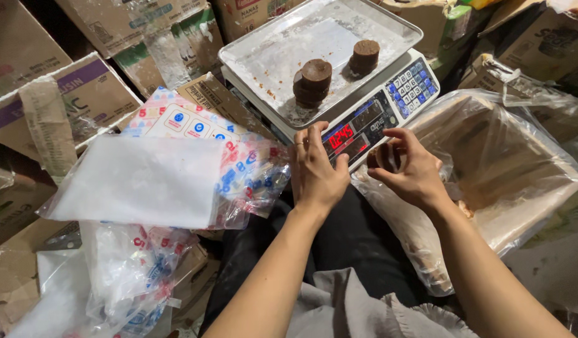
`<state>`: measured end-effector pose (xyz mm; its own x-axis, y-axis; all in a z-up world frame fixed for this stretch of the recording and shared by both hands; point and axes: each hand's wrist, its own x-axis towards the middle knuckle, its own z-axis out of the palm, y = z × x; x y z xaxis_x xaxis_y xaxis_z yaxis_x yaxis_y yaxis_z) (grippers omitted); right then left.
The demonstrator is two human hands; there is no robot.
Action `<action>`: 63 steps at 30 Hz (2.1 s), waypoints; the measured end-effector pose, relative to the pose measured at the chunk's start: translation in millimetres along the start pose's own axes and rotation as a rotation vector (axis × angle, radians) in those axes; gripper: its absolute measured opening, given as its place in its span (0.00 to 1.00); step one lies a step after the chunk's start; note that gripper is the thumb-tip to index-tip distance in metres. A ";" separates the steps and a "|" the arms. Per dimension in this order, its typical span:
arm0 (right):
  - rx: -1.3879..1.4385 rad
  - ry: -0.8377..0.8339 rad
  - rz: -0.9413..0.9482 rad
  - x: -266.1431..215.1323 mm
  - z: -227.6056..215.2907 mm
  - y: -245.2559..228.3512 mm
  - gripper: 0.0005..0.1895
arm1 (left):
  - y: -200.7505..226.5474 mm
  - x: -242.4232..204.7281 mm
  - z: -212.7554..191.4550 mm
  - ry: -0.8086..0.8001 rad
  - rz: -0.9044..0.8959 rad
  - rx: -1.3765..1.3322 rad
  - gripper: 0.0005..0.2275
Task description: The person weighs dark cylindrical food items on a digital scale, then places them into small plastic bags and ties the bags closed. The process is repeated for multiple items, with the person handling the items and bags by hand.
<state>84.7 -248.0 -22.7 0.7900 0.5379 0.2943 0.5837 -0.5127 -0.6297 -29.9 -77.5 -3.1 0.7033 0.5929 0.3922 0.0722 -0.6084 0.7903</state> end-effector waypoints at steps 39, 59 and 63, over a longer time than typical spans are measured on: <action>-0.476 -0.034 1.234 -63.1 85.6 311.1 0.50 | 25.8 -8.0 74.1 -0.459 0.117 -0.108 0.19; -0.469 -0.071 1.147 -63.4 59.0 283.4 0.55 | 27.9 -3.1 71.6 -0.499 0.146 -0.104 0.18; -0.417 -0.054 1.124 -39.8 48.7 227.6 0.50 | 35.0 -2.7 67.9 -0.487 0.154 -0.107 0.17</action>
<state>176.9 -353.5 -212.7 0.8936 -0.3271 -0.3075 -0.4036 -0.8853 -0.2311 18.7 -136.2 -8.5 0.9495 0.1712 0.2631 -0.1125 -0.5968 0.7945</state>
